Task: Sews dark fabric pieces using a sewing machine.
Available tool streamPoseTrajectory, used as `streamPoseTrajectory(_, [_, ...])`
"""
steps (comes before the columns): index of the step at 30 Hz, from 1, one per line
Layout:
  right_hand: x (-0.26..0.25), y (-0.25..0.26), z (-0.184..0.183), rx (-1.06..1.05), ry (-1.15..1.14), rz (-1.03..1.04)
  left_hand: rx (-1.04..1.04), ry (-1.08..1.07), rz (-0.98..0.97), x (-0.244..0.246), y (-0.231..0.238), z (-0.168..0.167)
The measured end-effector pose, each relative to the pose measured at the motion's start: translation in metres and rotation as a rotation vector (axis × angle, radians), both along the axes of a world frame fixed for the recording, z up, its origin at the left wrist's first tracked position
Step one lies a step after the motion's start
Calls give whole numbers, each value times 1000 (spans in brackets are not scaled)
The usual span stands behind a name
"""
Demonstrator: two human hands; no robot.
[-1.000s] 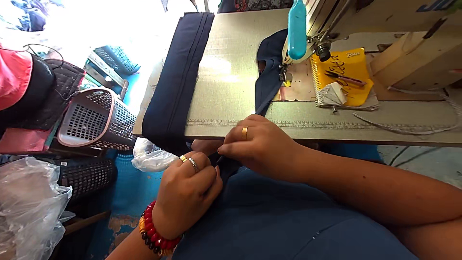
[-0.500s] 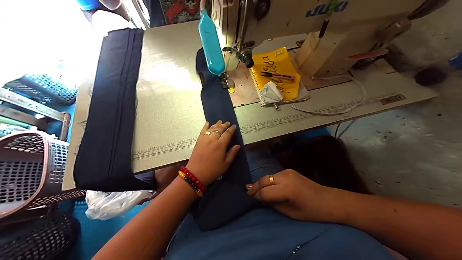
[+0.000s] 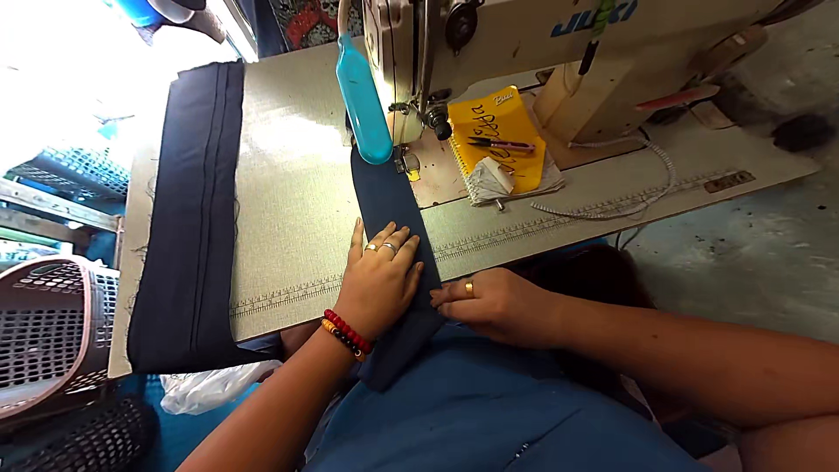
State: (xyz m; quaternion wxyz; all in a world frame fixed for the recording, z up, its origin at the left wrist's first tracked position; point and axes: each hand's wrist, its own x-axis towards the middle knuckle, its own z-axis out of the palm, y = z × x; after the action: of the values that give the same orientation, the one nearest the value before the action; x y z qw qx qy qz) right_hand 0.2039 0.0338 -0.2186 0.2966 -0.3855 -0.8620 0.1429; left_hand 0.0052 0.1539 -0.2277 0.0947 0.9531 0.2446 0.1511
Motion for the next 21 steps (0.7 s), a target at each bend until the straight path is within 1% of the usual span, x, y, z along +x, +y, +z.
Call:
streamPoseTrajectory(4, [6,22,-4,58,-71,-39,-42,-63,-14,-9,-4,-2])
streamPoseTrajectory(8, [13,44,-5,122,-123,-85,-230,-139,18,-15,-10,-3])
streamPoseTrajectory(12, [18,64,-8,175,-145,-148,-377,-139,89,-13,-11,0])
streamPoseTrajectory(18, [23,97,-18,196,-120,-209,-386,-128,160,-7,-6,-1])
streamPoseTrajectory(21, [13,95,-18,116,-113,-386,-427,-178,180,-8,-7,1])
